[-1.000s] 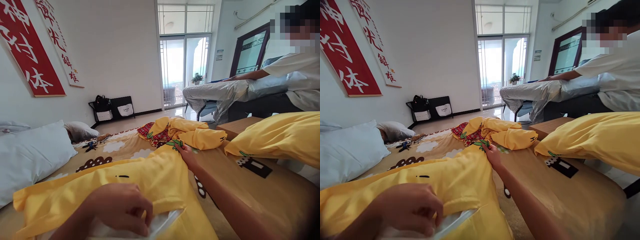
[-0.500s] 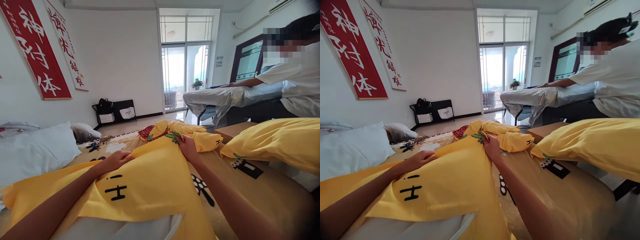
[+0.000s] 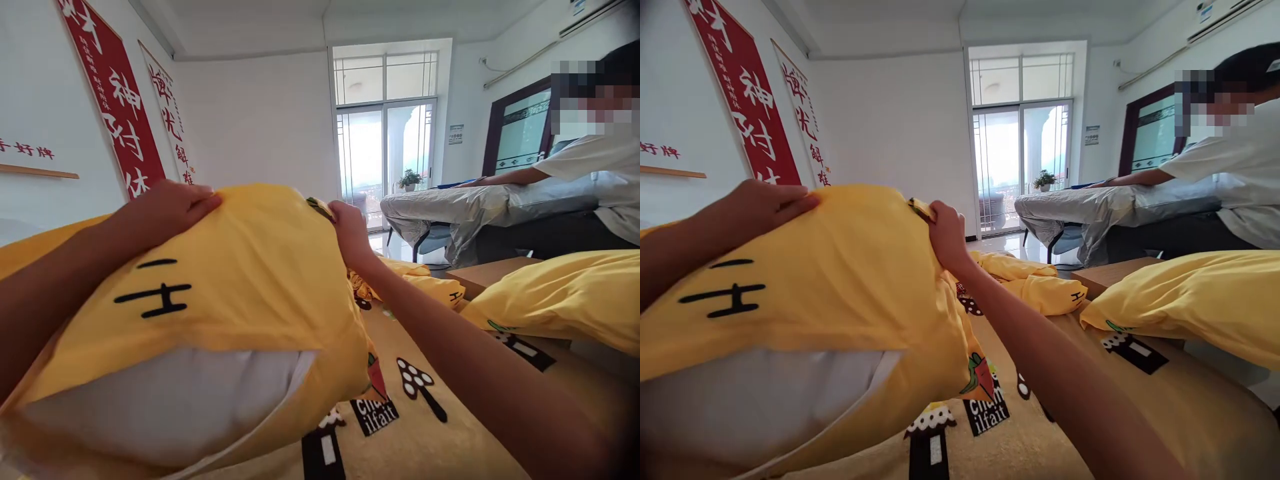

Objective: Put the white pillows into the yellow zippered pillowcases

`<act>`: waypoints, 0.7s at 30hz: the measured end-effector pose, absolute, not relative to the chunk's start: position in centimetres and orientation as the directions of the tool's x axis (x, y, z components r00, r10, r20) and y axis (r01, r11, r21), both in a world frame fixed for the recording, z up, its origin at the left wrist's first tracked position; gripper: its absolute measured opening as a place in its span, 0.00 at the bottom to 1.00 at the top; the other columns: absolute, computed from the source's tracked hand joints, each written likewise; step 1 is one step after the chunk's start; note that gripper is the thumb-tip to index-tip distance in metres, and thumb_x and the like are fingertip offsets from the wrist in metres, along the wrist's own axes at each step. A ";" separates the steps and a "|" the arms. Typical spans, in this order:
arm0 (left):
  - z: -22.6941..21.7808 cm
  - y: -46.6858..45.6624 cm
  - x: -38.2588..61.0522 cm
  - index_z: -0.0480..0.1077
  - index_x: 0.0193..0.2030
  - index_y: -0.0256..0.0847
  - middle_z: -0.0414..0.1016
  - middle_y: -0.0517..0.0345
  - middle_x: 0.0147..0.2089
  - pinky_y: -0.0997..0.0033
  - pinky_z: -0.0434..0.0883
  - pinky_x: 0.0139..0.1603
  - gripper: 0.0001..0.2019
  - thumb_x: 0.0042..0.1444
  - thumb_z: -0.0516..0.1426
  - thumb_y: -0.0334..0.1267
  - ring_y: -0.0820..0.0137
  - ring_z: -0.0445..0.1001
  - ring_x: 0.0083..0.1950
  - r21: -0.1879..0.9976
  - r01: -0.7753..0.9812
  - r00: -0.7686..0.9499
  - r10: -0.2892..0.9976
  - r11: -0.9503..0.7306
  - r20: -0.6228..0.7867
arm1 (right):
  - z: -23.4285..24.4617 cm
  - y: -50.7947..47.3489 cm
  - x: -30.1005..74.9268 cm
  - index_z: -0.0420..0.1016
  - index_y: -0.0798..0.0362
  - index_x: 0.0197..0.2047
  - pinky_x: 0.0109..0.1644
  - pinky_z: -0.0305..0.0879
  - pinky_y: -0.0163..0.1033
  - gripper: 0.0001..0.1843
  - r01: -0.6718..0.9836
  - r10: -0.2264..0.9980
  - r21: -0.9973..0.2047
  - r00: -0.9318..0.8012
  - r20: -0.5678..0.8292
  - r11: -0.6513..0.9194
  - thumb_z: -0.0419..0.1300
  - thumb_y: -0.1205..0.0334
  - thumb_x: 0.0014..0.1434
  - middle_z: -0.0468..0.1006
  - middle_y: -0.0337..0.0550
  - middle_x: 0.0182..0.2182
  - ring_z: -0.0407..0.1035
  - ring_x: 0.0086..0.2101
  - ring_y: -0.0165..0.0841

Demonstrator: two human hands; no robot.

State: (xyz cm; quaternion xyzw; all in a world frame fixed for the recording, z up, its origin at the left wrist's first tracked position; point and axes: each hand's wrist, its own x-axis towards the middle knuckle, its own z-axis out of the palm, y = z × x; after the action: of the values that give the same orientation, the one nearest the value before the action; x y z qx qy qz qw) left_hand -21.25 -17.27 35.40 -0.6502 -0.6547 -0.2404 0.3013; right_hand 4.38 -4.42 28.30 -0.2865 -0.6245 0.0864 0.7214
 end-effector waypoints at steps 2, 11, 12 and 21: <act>34.4 -17.0 -21.3 0.60 0.24 0.41 0.61 0.64 0.21 0.74 0.56 0.33 0.20 0.61 0.47 0.51 0.74 0.59 0.27 -0.130 0.991 0.071 0.708 0.029 0.702 | 28.9 -3.8 4.2 0.50 0.50 0.20 0.29 0.46 0.35 0.22 0.277 0.457 -0.520 0.261 0.850 0.808 0.54 0.60 0.63 0.51 0.30 0.18 0.46 0.24 0.26; 30.6 -17.4 -21.6 0.69 0.27 0.43 0.74 0.56 0.28 0.70 0.61 0.28 0.28 0.56 0.43 0.64 0.65 0.71 0.31 0.088 0.996 -0.049 0.882 0.009 0.469 | 30.1 -3.1 3.3 0.53 0.51 0.20 0.28 0.45 0.35 0.21 0.278 0.302 -0.345 0.186 0.935 0.897 0.55 0.55 0.61 0.54 0.31 0.18 0.48 0.23 0.27; 31.1 -17.4 -20.5 0.70 0.30 0.43 0.74 0.55 0.31 0.70 0.62 0.28 0.27 0.55 0.46 0.64 0.64 0.72 0.32 0.094 0.995 -0.030 0.842 -0.025 0.538 | 30.5 -3.6 2.9 0.53 0.50 0.21 0.28 0.45 0.35 0.21 0.259 0.283 -0.318 0.165 0.945 0.912 0.55 0.54 0.61 0.54 0.32 0.18 0.49 0.23 0.26; 37.1 -15.5 -10.1 0.64 0.26 0.40 0.66 0.57 0.26 0.68 0.66 0.30 0.11 0.52 0.59 0.42 0.64 0.72 0.33 0.218 0.920 0.051 0.652 -0.325 0.756 | 35.1 -7.4 1.6 0.65 0.51 0.28 0.36 0.60 0.37 0.15 0.065 0.161 -0.163 0.037 0.986 0.984 0.56 0.52 0.63 0.64 0.35 0.25 0.62 0.30 0.29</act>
State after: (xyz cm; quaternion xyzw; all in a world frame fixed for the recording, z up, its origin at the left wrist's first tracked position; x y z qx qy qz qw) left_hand -10.10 -15.46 37.05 -0.7057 -0.5571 -0.4053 0.1652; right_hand 1.56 -7.41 35.11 -0.0817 -0.6931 0.0334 0.7154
